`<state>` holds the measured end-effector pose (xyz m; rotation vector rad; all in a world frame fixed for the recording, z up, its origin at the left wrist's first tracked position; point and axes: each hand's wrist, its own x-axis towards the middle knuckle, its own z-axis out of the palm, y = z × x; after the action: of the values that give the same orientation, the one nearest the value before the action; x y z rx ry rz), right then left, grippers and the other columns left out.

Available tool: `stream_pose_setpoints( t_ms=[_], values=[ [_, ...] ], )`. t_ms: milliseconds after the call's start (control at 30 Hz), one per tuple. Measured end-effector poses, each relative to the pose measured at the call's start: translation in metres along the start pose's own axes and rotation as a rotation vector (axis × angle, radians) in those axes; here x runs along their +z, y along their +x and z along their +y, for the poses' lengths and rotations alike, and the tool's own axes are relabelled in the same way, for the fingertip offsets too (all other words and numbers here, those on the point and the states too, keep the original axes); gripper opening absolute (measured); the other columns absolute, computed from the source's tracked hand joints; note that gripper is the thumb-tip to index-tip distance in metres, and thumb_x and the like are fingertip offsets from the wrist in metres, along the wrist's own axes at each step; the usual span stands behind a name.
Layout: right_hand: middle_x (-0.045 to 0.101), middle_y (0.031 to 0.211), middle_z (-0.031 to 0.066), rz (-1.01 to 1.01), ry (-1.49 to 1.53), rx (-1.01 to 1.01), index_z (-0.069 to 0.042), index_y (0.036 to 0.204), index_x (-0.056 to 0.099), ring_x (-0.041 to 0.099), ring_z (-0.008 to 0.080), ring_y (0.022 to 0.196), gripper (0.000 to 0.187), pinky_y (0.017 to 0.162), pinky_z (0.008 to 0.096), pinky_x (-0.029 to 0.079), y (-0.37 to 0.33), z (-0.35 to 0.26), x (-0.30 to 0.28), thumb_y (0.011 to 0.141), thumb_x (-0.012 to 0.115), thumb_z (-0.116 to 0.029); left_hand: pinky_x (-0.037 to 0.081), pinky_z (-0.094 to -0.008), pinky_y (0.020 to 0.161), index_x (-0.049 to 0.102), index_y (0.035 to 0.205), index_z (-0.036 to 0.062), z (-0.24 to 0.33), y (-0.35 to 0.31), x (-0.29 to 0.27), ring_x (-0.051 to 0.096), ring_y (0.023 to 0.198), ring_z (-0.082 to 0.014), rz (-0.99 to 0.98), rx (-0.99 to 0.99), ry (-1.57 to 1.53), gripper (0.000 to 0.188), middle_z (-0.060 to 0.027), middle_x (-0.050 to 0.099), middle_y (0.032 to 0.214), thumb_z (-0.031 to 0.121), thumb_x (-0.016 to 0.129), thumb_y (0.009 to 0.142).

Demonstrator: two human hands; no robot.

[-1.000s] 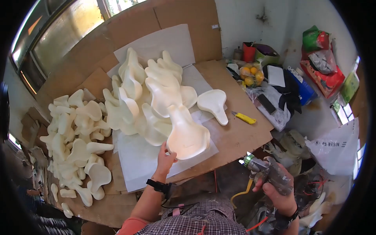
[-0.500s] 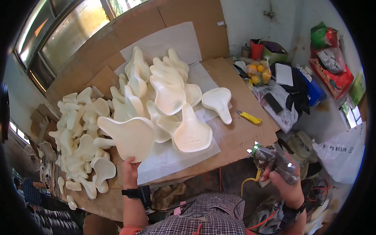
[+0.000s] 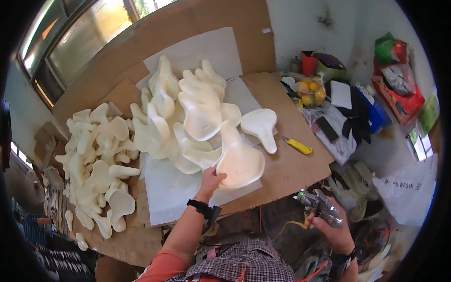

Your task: Inspecting and sorting white foam cushion components in a manufacturing facility.

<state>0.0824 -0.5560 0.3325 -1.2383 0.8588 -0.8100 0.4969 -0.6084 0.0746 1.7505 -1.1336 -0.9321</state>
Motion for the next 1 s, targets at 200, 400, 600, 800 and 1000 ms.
stream_pose_setpoints(
  t_ms=[200, 400, 600, 800, 1000],
  values=[
    [0.06, 0.085, 0.0063, -0.121, -0.03, 0.106, 0.002, 0.121, 0.047, 0.06, 0.0151, 0.075, 0.048, 0.071, 0.0291, 0.05, 0.05, 0.028, 0.025, 0.079, 0.066, -0.011, 0.052, -0.0332, 0.079, 0.056, 0.118, -0.0007, 0.066, -0.124, -0.075, 0.064, 0.088, -0.0234, 0.346, -0.11, -0.818, 0.044, -0.0082, 0.065, 0.102, 0.013, 0.064, 0.077],
    [0.061, 0.09, 0.0057, -0.257, -0.173, 0.158, -0.002, 0.102, 0.058, 0.059, 0.0147, 0.083, 0.027, 0.076, 0.0292, 0.047, 0.085, 0.041, 0.043, 0.086, 0.063, -0.022, 0.049, -0.0397, 0.081, 0.052, 0.121, 0.0067, -0.021, -0.303, -0.202, 0.058, 0.097, -0.0242, 1.115, -0.162, -1.057, 0.045, -0.0068, 0.06, 0.113, 0.027, 0.062, 0.082],
    [0.063, 0.083, 0.0043, -0.324, -0.227, 0.036, 0.001, 0.103, 0.061, 0.06, 0.0134, 0.074, 0.028, 0.067, 0.026, 0.048, 0.132, 0.053, 0.079, 0.081, 0.064, -0.015, 0.041, -0.045, 0.091, 0.03, 0.139, 0.0187, -0.076, -0.433, -0.256, 0.046, 0.111, -0.0278, 1.717, -0.097, -0.819, 0.058, -0.0082, 0.048, 0.124, 0.031, 0.057, 0.089],
    [0.061, 0.082, 0.0051, -0.191, -0.138, -0.072, -0.001, 0.098, 0.058, 0.059, 0.0167, 0.08, 0.027, 0.076, 0.0306, 0.046, 0.133, -0.005, 0.07, 0.085, 0.061, -0.025, 0.044, -0.0288, 0.074, 0.043, 0.132, 0.0096, -0.034, -0.281, -0.253, 0.052, 0.091, -0.0149, 1.213, -0.174, -0.604, 0.049, -0.0028, 0.053, 0.107, 0.022, 0.057, 0.086],
    [0.06, 0.088, 0.007, -0.159, -0.158, 0.008, 0.002, 0.121, 0.045, 0.06, 0.0153, 0.078, 0.041, 0.069, 0.0281, 0.051, 0.122, -0.017, 0.017, 0.085, 0.062, -0.01, 0.046, -0.0308, 0.076, 0.044, 0.134, 0.0068, 0.046, 0.006, -0.179, 0.055, 0.099, -0.0175, 0.552, -0.032, -0.312, 0.061, -0.01, 0.054, 0.121, 0.022, 0.067, 0.079]
  ],
)
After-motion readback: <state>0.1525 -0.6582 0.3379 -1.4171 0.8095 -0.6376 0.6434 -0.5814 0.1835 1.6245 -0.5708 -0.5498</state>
